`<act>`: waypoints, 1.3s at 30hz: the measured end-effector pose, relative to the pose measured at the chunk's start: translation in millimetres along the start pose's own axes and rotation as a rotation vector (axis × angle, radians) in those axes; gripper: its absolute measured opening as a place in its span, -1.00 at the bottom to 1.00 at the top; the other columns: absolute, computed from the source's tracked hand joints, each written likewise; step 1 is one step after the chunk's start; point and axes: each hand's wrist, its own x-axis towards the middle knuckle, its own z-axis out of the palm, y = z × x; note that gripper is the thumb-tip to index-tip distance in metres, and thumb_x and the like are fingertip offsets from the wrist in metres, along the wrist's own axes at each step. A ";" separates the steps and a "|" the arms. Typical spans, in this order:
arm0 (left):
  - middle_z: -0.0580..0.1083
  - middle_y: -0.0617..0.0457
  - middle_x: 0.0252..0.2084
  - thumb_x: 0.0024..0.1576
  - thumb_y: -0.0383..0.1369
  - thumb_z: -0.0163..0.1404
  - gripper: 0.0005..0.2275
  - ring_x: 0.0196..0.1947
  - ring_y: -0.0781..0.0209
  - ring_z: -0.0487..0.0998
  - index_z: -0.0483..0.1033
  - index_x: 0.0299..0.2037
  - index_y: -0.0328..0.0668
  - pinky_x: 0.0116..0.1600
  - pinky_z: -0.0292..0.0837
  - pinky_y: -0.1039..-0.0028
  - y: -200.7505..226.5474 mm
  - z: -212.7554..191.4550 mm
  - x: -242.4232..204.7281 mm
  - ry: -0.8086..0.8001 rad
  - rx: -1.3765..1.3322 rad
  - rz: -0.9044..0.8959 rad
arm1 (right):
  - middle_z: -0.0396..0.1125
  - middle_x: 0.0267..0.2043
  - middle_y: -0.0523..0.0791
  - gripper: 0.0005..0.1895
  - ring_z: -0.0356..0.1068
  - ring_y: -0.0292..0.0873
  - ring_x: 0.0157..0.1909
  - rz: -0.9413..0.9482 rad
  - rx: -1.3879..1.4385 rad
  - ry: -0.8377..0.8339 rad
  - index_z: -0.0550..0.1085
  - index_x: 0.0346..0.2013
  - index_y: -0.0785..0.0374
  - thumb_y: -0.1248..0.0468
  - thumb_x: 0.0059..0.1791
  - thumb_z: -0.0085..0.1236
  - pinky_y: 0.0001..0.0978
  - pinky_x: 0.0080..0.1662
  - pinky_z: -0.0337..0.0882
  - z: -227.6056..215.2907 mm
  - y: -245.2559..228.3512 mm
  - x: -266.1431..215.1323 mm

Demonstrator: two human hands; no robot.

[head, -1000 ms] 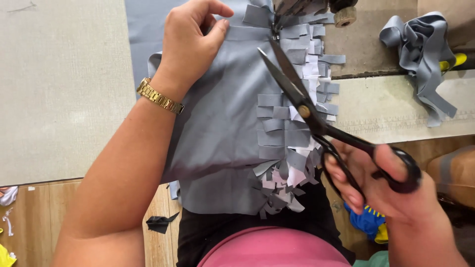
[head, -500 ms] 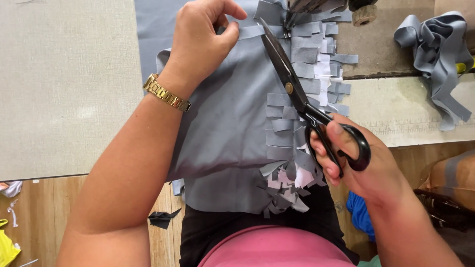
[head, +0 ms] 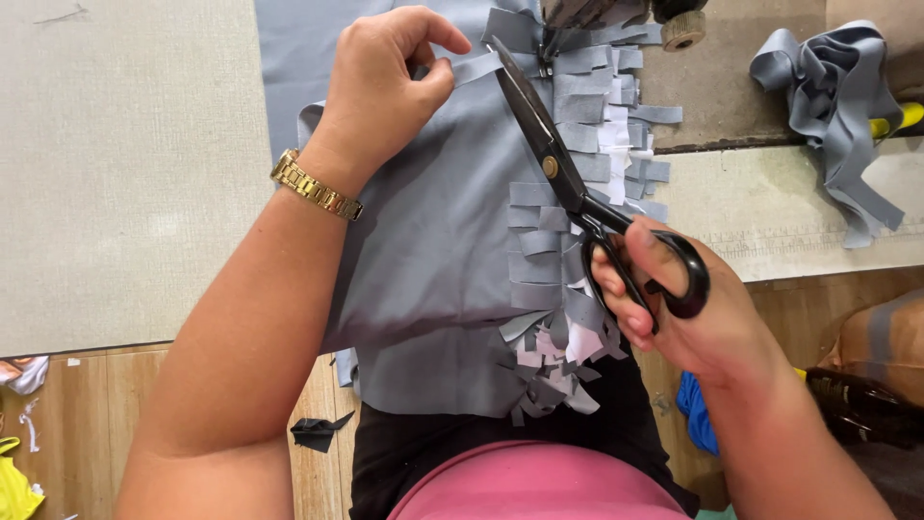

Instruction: Sewing multiple grey fabric strips onto a larger grey fabric piece using a sewing machine and trimming with scissors.

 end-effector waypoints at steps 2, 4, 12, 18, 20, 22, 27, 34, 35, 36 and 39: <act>0.34 0.29 -0.54 0.08 -0.57 0.03 -0.76 -0.52 0.43 0.26 0.73 -0.19 -0.02 -0.28 0.28 0.55 -0.8 -0.2 -0.4 -0.013 0.001 -0.004 | 0.21 -0.37 -0.03 -0.51 0.11 -0.31 -0.62 0.012 -0.053 0.119 0.40 -0.12 0.43 -0.05 0.16 0.09 -0.50 -0.61 0.04 6.1 -1.7 1.8; 0.33 0.29 -0.53 0.07 -0.57 0.03 -0.75 -0.51 0.42 0.26 0.73 -0.19 -0.01 -0.26 0.29 0.53 -3.7 -2.2 0.1 -0.003 0.011 -0.005 | 0.23 -0.36 -0.04 -0.56 0.13 -0.31 -0.61 -0.025 -0.097 0.097 0.41 -0.11 0.43 0.01 0.18 0.06 -0.50 -0.60 0.08 5.6 0.1 -2.5; 0.66 0.08 -0.13 0.25 -0.47 0.05 -0.88 -0.12 -0.06 0.62 0.62 -0.11 -0.04 -0.08 0.33 0.10 -34.3 -1.4 -2.1 0.000 0.472 0.120 | 0.30 -0.65 -0.10 -0.75 0.20 -0.28 -0.72 -0.201 -0.454 0.317 0.55 -0.09 0.32 0.22 0.05 0.29 -0.51 -0.63 0.19 -48.6 5.8 -53.6; 0.62 0.10 -0.15 0.20 -0.49 0.03 -0.70 -0.22 -0.09 0.57 0.66 0.09 0.07 -0.16 0.23 0.07 -36.4 6.1 -1.6 0.019 0.703 0.211 | 0.40 -0.16 -0.09 -0.56 0.33 -0.23 -0.48 -0.176 -0.582 0.749 0.33 0.17 0.21 0.25 0.12 0.39 -0.36 -0.46 0.42 -117.4 23.9 -42.9; 0.60 0.15 -0.20 0.17 -0.48 0.05 -0.74 -0.23 -0.06 0.55 0.65 -0.02 0.13 -0.18 0.21 0.09 -39.7 10.2 -1.7 0.040 0.746 0.198 | 0.32 -0.27 -0.19 -0.55 0.22 -0.41 -0.29 -0.232 -0.845 0.863 0.50 0.13 0.20 0.09 0.13 0.56 -0.56 -0.33 0.31 -126.3 22.4 -40.0; 0.57 0.13 -0.19 0.11 -0.52 -0.01 -0.68 -0.21 -0.06 0.53 0.64 -0.01 0.14 -0.18 0.22 0.09 -40.0 12.8 -1.8 0.031 0.784 0.189 | 0.42 -0.24 -0.18 -0.57 0.33 -0.34 -0.25 -0.292 -1.044 0.902 0.60 0.08 0.17 0.03 0.10 0.62 -0.46 -0.24 0.34 -128.3 17.6 -38.1; 0.55 -0.12 -0.22 0.09 -0.54 -0.10 -0.51 -0.12 -0.27 0.52 0.63 0.22 0.06 -0.09 0.27 -0.06 -20.7 -3.7 -13.8 -0.161 0.802 0.079 | 0.51 -0.03 -0.04 -0.58 0.48 -0.04 -0.10 -0.525 -1.461 0.846 0.74 0.09 0.24 0.05 0.07 0.61 -0.17 -0.03 0.43 -155.6 14.4 -31.4; 0.40 -0.08 -0.18 0.07 -0.58 -0.11 -0.61 -0.21 -0.22 0.41 0.52 0.12 -0.14 -0.02 0.29 0.02 49.2 -22.6 -114.1 -0.104 0.990 -0.034 | 0.43 0.32 0.17 -0.54 0.37 0.26 0.35 -0.794 -1.416 0.623 0.53 0.39 0.47 0.38 0.19 0.27 0.11 0.35 0.35 -35.0 14.6 -60.4; 0.38 -0.13 -0.12 0.07 -0.61 -0.11 -0.42 -0.17 -0.23 0.35 0.56 0.37 -0.27 0.08 0.26 -0.02 51.0 -22.0 -127.2 -0.081 0.945 -0.082 | 0.44 0.34 0.10 -0.64 0.40 0.16 0.39 -0.841 -1.217 0.528 0.50 0.35 0.37 0.39 0.23 0.20 0.03 0.37 0.44 8.0 16.8 -67.9; 0.38 -0.13 -0.12 0.07 -0.61 -0.11 -0.42 -0.17 -0.23 0.35 0.56 0.37 -0.27 0.08 0.26 -0.02 48.2 -21.9 -131.0 -0.081 0.949 -0.083 | 0.44 0.34 0.10 -0.64 0.40 0.16 0.39 -0.843 -1.214 0.525 0.50 0.35 0.37 0.39 0.23 0.20 0.03 0.37 0.44 32.2 30.0 -59.5; 0.32 -0.14 -0.03 0.17 -0.61 -0.14 -0.43 -0.11 -0.26 0.28 0.47 0.46 -0.32 0.12 0.21 -0.15 41.9 -23.5 -138.1 -0.024 0.748 -0.086 | 0.18 0.57 0.17 -0.31 0.17 0.17 0.61 -0.916 -0.994 -0.262 0.16 0.53 0.43 0.20 0.18 0.16 0.05 0.63 0.11 90.2 66.3 -27.1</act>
